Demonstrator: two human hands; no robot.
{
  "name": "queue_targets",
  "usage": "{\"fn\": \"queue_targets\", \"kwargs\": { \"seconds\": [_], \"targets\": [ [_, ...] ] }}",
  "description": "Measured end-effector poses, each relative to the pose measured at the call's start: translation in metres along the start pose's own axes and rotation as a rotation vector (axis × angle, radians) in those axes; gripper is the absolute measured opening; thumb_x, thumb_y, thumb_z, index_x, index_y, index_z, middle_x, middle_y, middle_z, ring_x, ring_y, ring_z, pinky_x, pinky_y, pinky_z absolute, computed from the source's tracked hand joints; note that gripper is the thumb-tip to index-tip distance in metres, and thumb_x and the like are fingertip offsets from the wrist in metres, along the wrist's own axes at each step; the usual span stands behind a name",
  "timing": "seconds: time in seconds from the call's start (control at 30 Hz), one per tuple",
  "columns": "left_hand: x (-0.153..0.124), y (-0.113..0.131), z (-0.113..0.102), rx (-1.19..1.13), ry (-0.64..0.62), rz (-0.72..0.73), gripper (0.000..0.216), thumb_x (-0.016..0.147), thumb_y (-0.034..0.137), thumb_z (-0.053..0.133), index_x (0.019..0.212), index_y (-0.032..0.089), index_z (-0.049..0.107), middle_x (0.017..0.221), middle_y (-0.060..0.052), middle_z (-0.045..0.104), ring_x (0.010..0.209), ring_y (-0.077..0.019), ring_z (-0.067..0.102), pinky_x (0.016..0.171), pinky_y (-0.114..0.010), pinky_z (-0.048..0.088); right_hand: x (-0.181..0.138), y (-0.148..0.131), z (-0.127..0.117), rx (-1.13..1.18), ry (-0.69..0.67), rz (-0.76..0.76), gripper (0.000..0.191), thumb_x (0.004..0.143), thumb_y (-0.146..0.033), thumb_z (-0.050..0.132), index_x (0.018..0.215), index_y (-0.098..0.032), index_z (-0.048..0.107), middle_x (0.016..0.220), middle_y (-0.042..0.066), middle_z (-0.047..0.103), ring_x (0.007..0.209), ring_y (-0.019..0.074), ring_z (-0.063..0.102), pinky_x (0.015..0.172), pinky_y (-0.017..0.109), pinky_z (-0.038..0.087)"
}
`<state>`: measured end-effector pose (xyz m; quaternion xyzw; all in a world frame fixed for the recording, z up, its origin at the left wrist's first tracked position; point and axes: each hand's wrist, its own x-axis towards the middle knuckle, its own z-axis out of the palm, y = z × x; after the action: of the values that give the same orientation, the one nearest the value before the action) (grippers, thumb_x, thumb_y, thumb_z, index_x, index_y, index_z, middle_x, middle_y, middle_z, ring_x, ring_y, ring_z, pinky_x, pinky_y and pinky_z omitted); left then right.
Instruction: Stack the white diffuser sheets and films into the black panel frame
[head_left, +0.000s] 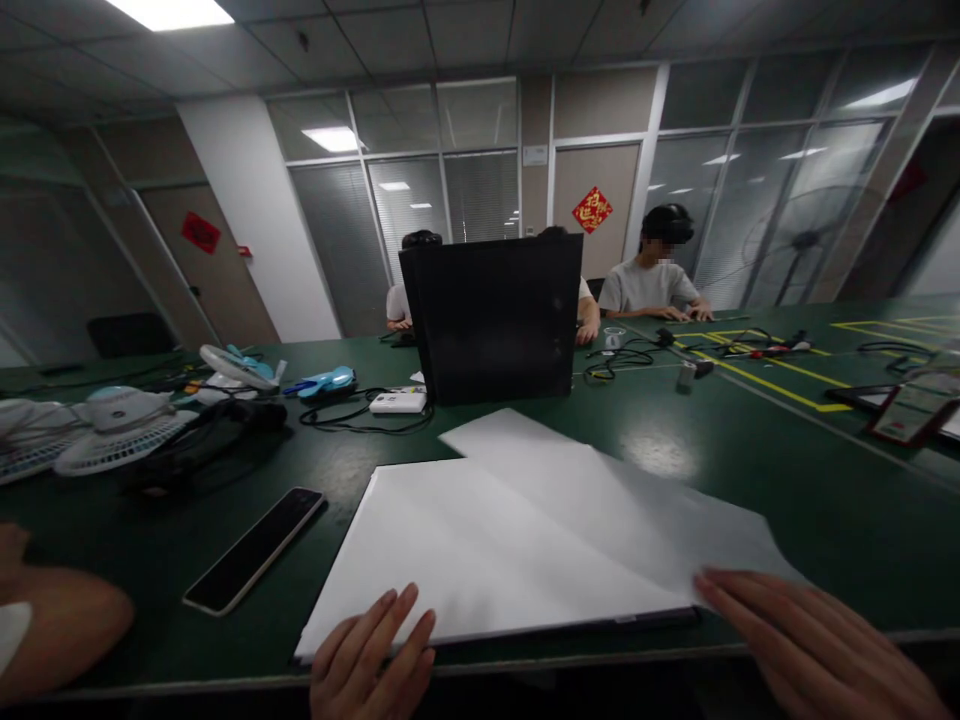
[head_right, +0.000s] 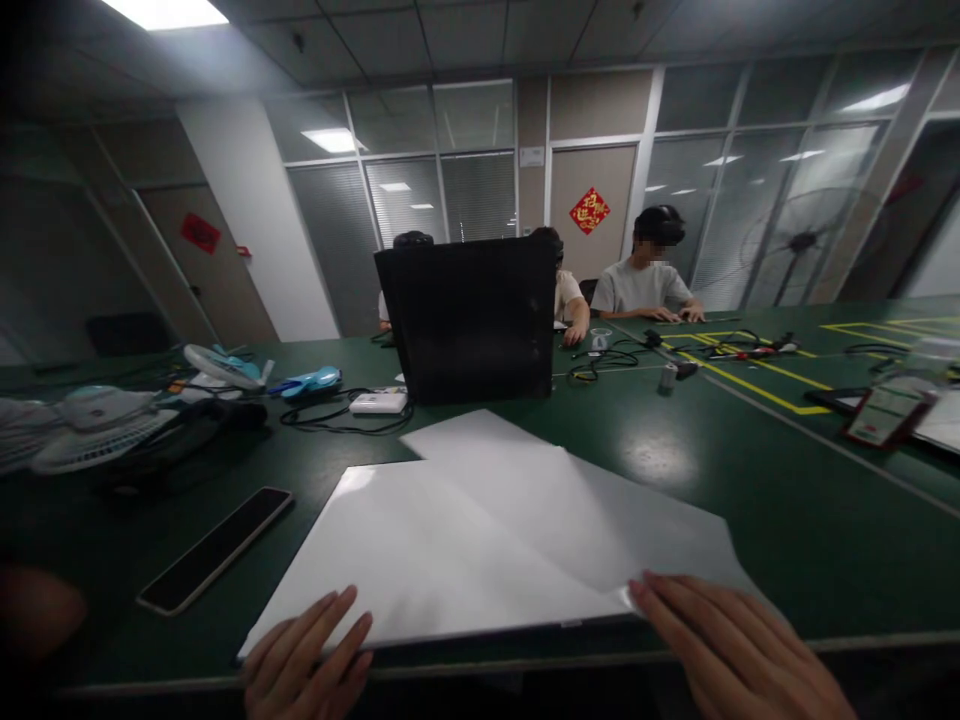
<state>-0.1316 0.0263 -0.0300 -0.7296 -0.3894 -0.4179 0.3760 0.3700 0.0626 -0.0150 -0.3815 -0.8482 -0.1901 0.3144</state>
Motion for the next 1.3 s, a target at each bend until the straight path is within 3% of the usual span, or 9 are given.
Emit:
{"fn": "queue_targets", "kwargs": {
  "seconds": [0.1,0.27,0.37,0.47,0.77,0.9,1.07,1.17,1.3],
  "targets": [
    [-0.005,0.0,0.002,0.031,0.086,0.008,0.02,0.085,0.013,0.078,0.101,0.024,0.079,0.17,0.002,0.047,0.129,-0.0192,0.061,0.117,-0.037,0.038,0.042,-0.028,0.037,0.008,-0.047,-0.165,0.059,0.098,-0.018,0.057,0.152,-0.041,0.059,0.145,-0.005,0.069,0.126,0.0202,0.07,0.107,0.036,0.059],
    [-0.003,-0.006,-0.001,0.043,-0.026,0.064,0.026,0.093,0.017,0.067,0.113,0.023,0.081,0.167,-0.005,0.051,0.124,-0.0223,0.063,0.113,-0.04,0.042,0.065,-0.051,0.08,0.207,-0.152,-0.003,0.051,0.097,-0.021,0.061,0.142,-0.042,0.067,0.143,-0.005,0.069,0.132,0.0211,0.067,0.112,0.039,0.059],
    [0.003,-0.01,-0.002,-0.024,-0.148,0.118,0.028,0.094,0.014,0.064,0.115,0.019,0.081,0.135,-0.011,0.076,0.116,-0.0237,0.069,0.1,-0.037,0.051,0.063,-0.052,0.076,0.243,-0.212,-0.004,0.048,0.1,-0.027,0.061,0.145,-0.042,0.065,0.151,-0.004,0.063,0.14,0.0235,0.061,0.117,0.044,0.054],
    [0.009,-0.01,0.002,-0.113,-0.186,0.127,0.024,0.094,0.009,0.062,0.109,0.015,0.079,0.109,-0.009,0.083,0.103,-0.0203,0.073,0.09,-0.033,0.055,0.061,-0.05,0.064,0.282,-0.257,-0.036,0.049,0.101,-0.028,0.06,0.149,-0.04,0.062,0.158,-0.004,0.056,0.145,0.0228,0.055,0.12,0.041,0.05],
    [0.009,-0.016,-0.009,-0.101,-0.22,0.073,0.033,0.088,0.006,0.068,0.118,0.017,0.077,0.117,-0.011,0.082,0.106,-0.0222,0.074,0.093,-0.035,0.056,0.066,-0.057,0.065,0.126,-0.184,0.065,0.069,0.101,-0.041,0.061,0.166,-0.036,0.038,0.171,0.004,0.04,0.158,0.0321,0.037,0.128,0.063,0.037],
    [-0.005,-0.043,-0.03,0.159,-0.327,-0.092,0.066,0.092,0.026,0.067,0.156,0.02,0.055,0.152,-0.018,0.065,0.126,-0.0352,0.07,0.095,-0.05,0.057,0.063,-0.061,0.071,0.049,-0.101,0.195,0.078,0.099,-0.05,0.064,0.168,-0.037,0.033,0.175,0.006,0.032,0.16,0.0387,0.031,0.125,0.07,0.036],
    [-0.019,-0.07,-0.043,0.166,-0.486,-0.19,0.098,0.091,0.051,0.069,0.172,0.022,0.021,0.141,-0.017,0.073,0.111,-0.0356,0.078,0.082,-0.05,0.066,0.045,-0.055,0.084,0.123,-0.187,0.357,0.117,0.08,-0.067,0.08,0.173,-0.033,0.017,0.179,0.013,0.015,0.158,0.0459,0.031,0.117,0.067,0.048],
    [-0.015,-0.076,-0.04,-0.016,-0.617,-0.415,0.097,0.08,0.053,0.08,0.165,0.032,0.037,0.15,-0.013,0.068,0.126,-0.0387,0.073,0.095,-0.055,0.066,0.043,-0.047,0.09,0.173,-0.27,0.393,0.124,0.078,-0.069,0.082,0.174,-0.032,0.012,0.18,0.015,0.008,0.157,0.0452,0.033,0.119,0.065,0.046],
    [0.015,-0.081,-0.019,-0.257,-0.752,-0.862,0.099,0.066,0.05,0.088,0.155,0.024,0.053,0.163,-0.015,0.054,0.148,-0.0429,0.054,0.124,-0.063,0.041,0.057,-0.025,0.092,0.237,-0.406,0.469,0.112,0.085,-0.073,0.072,0.172,-0.026,0.022,0.18,0.014,0.004,0.163,0.0412,0.017,0.13,0.062,0.028]
  ]
}}
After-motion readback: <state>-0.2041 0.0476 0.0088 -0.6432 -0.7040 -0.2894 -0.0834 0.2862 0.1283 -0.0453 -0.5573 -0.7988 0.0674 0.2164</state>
